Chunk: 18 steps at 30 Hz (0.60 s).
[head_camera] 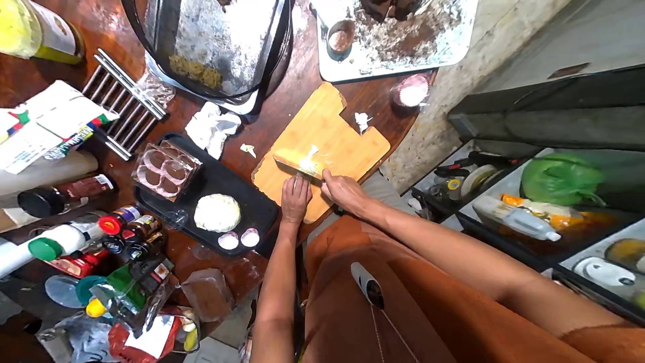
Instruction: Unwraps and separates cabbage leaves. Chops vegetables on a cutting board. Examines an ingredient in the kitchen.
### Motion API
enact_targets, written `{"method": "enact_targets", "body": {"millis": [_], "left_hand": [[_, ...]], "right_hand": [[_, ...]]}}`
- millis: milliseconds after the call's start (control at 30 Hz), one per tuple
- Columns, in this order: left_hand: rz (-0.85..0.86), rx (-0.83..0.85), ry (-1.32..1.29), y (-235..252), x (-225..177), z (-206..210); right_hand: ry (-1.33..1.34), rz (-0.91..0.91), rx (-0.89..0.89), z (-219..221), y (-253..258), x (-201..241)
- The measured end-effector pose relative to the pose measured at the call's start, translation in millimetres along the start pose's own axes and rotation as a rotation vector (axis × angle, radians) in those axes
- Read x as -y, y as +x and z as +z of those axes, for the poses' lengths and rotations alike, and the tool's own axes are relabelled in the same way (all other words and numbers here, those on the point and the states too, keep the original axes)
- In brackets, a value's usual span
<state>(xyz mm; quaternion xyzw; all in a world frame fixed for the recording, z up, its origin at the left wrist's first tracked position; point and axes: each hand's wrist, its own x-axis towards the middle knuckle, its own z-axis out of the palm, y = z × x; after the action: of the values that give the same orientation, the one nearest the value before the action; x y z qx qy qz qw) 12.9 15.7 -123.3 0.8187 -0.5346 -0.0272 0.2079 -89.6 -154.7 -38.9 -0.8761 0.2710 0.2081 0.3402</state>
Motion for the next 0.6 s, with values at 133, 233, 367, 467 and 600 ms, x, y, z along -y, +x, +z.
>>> {"method": "enact_targets", "body": {"millis": [133,233,367,467,600], "left_hand": [[0.059,0.013,0.012,3.4,5.6,-1.1],[0.05,0.035,-0.011,4.5,4.6,-2.5],[0.044,0.039,-0.022,3.0,4.6,-2.3],[0.038,0.052,-0.022,0.9,4.6,-1.4],[0.027,0.04,-0.017,0.5,3.7,0.4]], "right_hand": [[0.011,-0.04,-0.039,0.7,-7.5,4.4],[0.0,-0.061,-0.031,5.3,-16.5,2.8],[0.003,-0.031,0.029,1.9,-32.0,-1.1],[0.004,0.005,0.082,-5.3,-46.6,-3.1],[0.001,0.023,0.106,-1.9,-42.2,-2.2]]}}
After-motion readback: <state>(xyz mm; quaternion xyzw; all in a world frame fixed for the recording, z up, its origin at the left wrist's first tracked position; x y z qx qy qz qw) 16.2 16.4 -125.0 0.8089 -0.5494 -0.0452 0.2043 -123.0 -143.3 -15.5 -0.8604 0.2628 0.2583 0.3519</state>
